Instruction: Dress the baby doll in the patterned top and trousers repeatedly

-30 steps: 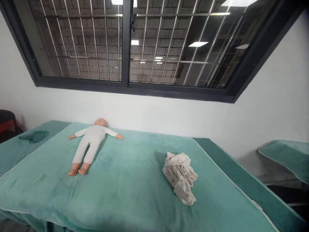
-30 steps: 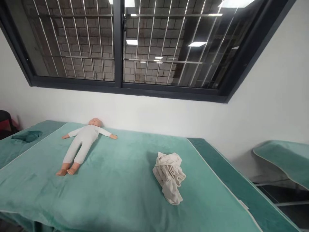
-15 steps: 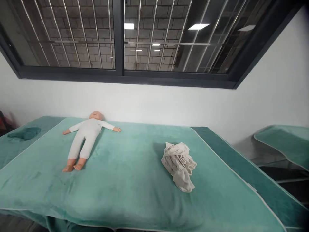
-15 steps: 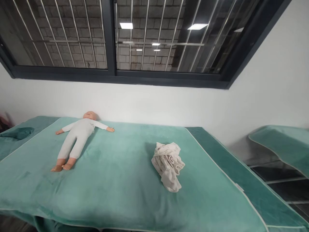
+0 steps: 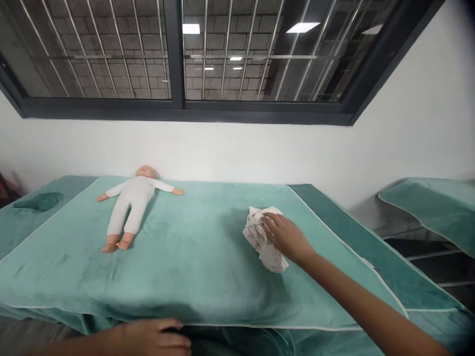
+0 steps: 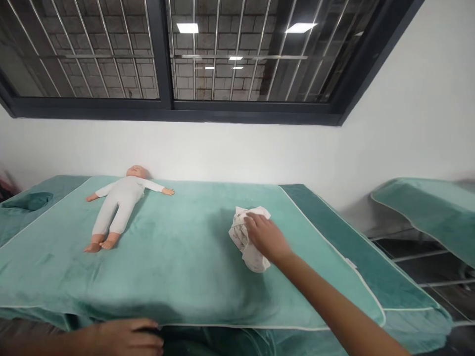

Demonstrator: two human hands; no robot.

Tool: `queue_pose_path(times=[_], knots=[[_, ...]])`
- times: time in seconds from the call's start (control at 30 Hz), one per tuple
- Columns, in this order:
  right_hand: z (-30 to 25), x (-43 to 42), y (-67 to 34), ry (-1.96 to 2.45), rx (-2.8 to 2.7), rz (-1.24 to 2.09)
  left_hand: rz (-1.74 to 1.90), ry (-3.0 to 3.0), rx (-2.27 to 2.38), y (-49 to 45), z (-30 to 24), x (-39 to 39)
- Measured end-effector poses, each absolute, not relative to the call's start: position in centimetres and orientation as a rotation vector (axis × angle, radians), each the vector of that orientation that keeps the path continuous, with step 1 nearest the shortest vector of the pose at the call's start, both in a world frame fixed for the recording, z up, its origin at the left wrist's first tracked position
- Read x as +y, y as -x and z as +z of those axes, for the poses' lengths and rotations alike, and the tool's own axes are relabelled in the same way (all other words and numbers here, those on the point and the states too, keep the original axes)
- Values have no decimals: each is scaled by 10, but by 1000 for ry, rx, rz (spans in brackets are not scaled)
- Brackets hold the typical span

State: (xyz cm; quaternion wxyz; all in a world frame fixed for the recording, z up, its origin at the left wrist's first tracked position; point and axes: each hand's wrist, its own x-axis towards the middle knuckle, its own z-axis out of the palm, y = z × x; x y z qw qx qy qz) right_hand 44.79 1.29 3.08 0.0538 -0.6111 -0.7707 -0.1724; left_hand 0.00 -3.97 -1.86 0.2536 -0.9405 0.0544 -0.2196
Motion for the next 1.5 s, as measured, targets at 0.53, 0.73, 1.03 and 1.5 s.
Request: queue_pose_path(times=[0.53, 0.73, 1.03, 1.5], knots=[[169, 114, -471, 1883, -1640, 135, -899, 3262, -755, -108, 38, 75], [216, 95, -455, 1575, -1672, 108, -1552, 3310, -1313, -166, 60, 100], [240, 57, -366, 1074, -1740, 722, -2136, 3109, -1230, -183, 102, 108], [46, 171, -342, 1602, -2338, 416, -2615, 2783, -1762, -50, 173, 124]])
